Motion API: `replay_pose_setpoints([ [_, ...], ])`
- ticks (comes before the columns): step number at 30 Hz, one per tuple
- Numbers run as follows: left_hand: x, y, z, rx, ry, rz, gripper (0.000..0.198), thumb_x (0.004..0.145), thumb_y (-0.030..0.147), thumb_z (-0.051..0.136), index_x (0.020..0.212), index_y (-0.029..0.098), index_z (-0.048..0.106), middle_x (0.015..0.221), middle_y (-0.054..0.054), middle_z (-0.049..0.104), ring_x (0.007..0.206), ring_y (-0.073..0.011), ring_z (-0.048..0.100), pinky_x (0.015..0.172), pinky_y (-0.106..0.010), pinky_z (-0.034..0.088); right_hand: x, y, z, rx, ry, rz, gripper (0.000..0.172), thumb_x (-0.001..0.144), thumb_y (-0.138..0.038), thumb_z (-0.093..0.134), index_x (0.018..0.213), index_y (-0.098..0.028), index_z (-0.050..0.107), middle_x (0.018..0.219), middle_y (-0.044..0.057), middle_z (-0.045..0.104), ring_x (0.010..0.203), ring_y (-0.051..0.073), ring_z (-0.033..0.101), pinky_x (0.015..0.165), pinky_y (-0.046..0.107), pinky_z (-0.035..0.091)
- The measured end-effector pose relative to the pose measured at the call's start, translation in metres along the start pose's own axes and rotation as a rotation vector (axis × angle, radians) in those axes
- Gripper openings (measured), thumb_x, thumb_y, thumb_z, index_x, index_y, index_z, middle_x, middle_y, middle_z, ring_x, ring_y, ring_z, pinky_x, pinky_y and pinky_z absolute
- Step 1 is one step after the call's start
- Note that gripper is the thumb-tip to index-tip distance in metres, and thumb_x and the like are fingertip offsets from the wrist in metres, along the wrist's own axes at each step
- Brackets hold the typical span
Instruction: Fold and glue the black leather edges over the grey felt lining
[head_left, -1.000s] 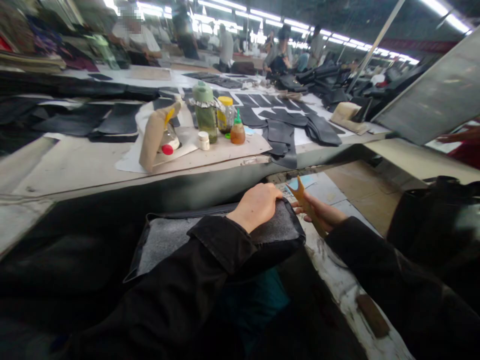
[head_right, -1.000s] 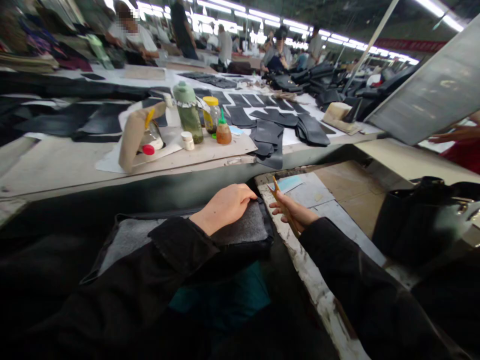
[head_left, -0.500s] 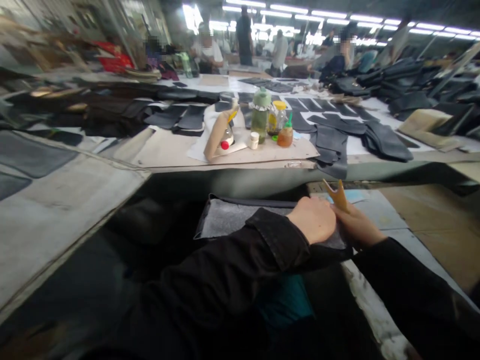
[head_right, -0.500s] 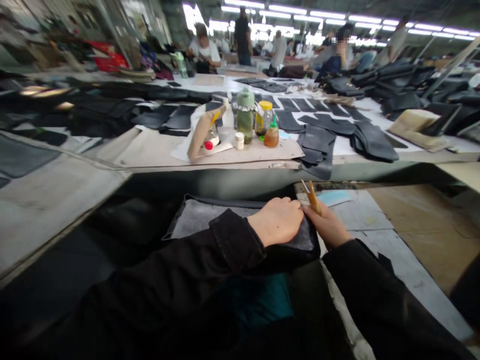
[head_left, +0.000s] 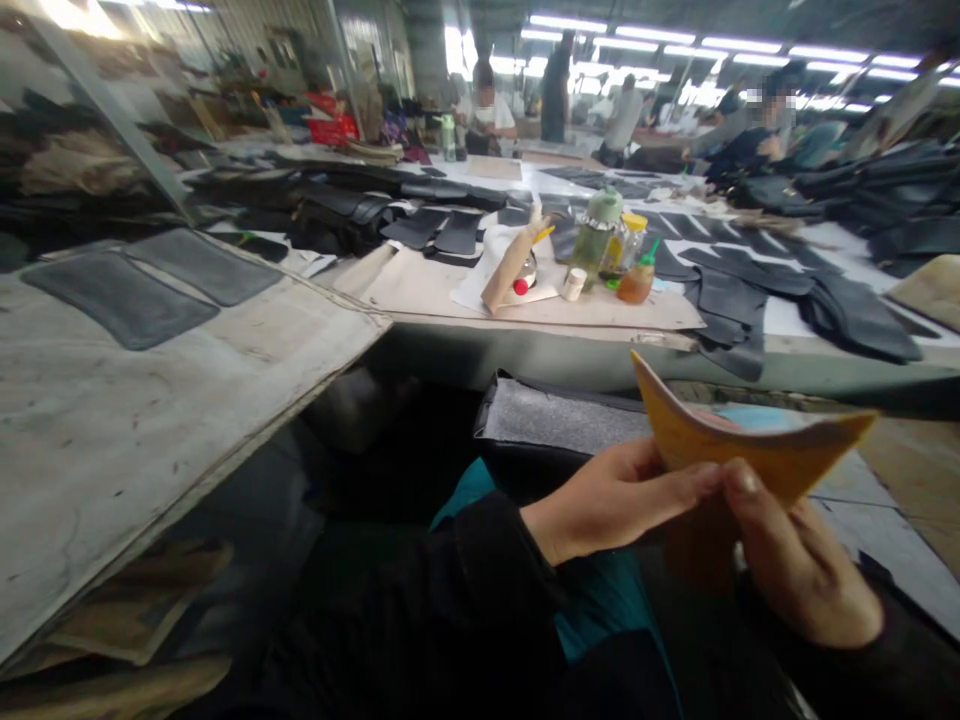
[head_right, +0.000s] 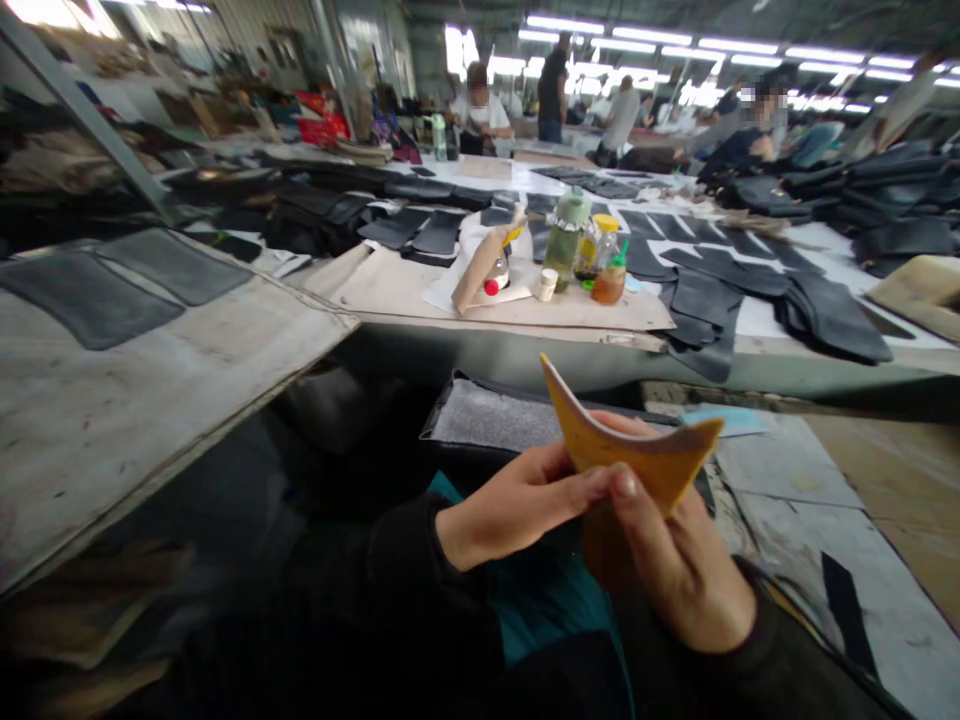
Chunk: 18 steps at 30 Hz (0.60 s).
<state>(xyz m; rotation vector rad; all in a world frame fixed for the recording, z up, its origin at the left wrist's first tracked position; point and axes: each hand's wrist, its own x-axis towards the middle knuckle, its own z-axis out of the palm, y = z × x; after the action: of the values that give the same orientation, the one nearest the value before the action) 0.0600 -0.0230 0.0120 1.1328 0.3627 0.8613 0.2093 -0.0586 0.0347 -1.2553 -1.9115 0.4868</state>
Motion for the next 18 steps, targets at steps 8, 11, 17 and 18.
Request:
replay_pose_setpoints([
  [8, -0.109, 0.016, -0.081, -0.364, 0.246, -0.113, 0.031, 0.081, 0.038, 0.051, 0.103, 0.016, 0.048, 0.087, -0.009, 0.068, 0.064, -0.0182, 0.066, 0.059, -0.028, 0.05, 0.044, -0.026, 0.041, 0.034, -0.299, -0.063, 0.031, 0.092, -0.034, 0.031, 0.113, -0.024, 0.052, 0.101, 0.003, 0.058, 0.09, 0.015, 0.055, 0.078, 0.024, 0.045],
  [11, -0.139, 0.017, -0.104, -0.273, 0.342, -0.221, 0.029, 0.082, 0.038, 0.05, 0.097, 0.014, 0.047, 0.079, -0.011, 0.068, 0.059, -0.0164, 0.065, 0.053, -0.023, 0.049, 0.067, -0.024, 0.064, -0.074, -0.431, -0.126, 0.022, 0.089, -0.03, 0.04, 0.093, -0.019, 0.059, 0.087, 0.003, 0.059, 0.08, 0.014, 0.055, 0.072, 0.023, 0.043],
  [17, -0.143, 0.008, -0.124, -0.089, 0.382, -0.469, 0.031, 0.076, 0.034, 0.059, 0.094, 0.013, 0.047, 0.072, -0.006, 0.067, 0.046, -0.0076, 0.057, 0.045, -0.015, 0.043, 0.102, -0.018, 0.114, -0.229, -0.669, -0.226, 0.014, 0.085, -0.021, 0.047, 0.083, -0.017, 0.06, 0.08, 0.002, 0.057, 0.073, 0.012, 0.052, 0.067, 0.023, 0.04],
  [18, -0.141, 0.007, -0.126, -0.08, 0.374, -0.488, 0.03, 0.077, 0.036, 0.058, 0.093, 0.012, 0.047, 0.072, -0.006, 0.066, 0.046, -0.0073, 0.057, 0.045, -0.015, 0.043, 0.106, -0.018, 0.119, -0.252, -0.704, -0.233, 0.014, 0.085, -0.021, 0.047, 0.083, -0.016, 0.06, 0.08, 0.002, 0.057, 0.073, 0.013, 0.052, 0.068, 0.024, 0.04],
])
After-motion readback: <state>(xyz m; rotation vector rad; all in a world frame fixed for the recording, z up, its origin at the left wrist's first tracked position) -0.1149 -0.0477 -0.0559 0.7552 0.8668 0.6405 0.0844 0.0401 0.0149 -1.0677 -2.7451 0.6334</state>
